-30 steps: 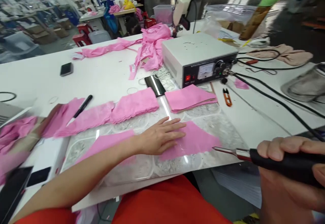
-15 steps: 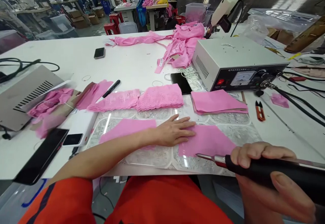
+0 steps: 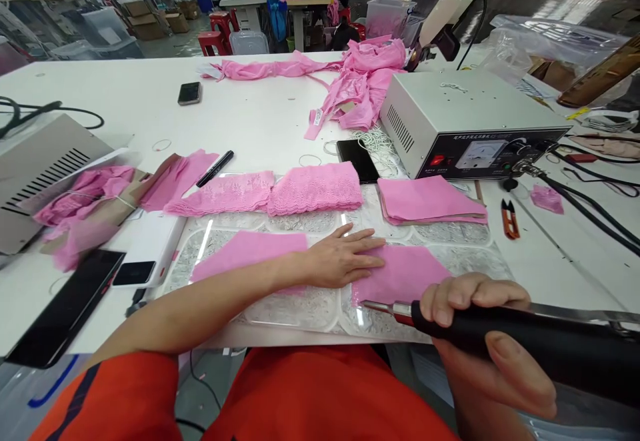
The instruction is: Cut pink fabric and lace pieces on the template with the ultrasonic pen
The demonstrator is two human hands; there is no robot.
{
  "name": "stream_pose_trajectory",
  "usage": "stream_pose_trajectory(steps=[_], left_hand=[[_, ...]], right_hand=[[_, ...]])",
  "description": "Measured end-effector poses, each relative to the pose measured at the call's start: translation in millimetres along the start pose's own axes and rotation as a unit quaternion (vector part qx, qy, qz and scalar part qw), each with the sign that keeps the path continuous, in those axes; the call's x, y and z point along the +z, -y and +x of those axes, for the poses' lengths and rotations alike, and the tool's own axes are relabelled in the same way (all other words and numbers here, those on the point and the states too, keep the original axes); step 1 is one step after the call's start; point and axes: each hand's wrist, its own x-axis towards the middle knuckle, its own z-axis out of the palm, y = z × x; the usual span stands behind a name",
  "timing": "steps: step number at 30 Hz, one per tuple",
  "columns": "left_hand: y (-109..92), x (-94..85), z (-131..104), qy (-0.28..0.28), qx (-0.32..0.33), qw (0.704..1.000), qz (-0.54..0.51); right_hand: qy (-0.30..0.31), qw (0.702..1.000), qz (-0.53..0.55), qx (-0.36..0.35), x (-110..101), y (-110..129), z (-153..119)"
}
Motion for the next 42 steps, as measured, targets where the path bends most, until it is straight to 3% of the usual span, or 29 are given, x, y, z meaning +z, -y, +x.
stream_pose_trajectory(steps=[19,24,26,29,32,35,38,42], left_hand=[[-2.4,-0.5,0.4,0.001,-0.006,1.0,-0.007],[-8.4,-20.3,-4.4,-0.015,-0.017,1.0,0.004],[-10.2,-33.7,-20.1,-0.057,-0.021,0.998,0.005],[-12.4,-49.4,-62.6,-0.096,-0.026,0.995,-0.015],[-13.1,-53.3,-114.1,-0.087,-0.041,0.995,-0.037],[-13.0,-47.4,-154.0,-0.026,-0.072,0.997,-0.029],[-13.4,-38.0,-173.8,-0.005,-0.088,0.996,-0.02],[-12.8,-28.1,-180.9,-0.022,-0.093,0.995,-0.017]], right_hand=[[0.045,0.999,-0.004,-0.008,10.3,-9.3,3.1],[0.013,1.0,-0.026,0.01,9.7,-4.2,-0.2],[-0.007,1.0,-0.027,0.01,10.1,-2.5,-0.3],[0.001,1.0,-0.013,-0.016,13.9,-3.1,0.9],[0.017,1.0,-0.006,-0.001,21.5,-7.8,1.2],[0.04,0.999,0.003,0.018,31.1,-15.1,0.5],[0.054,0.998,0.008,0.024,41.5,-22.2,0.4],[0.076,0.997,0.008,0.021,53.2,-29.8,1.8]])
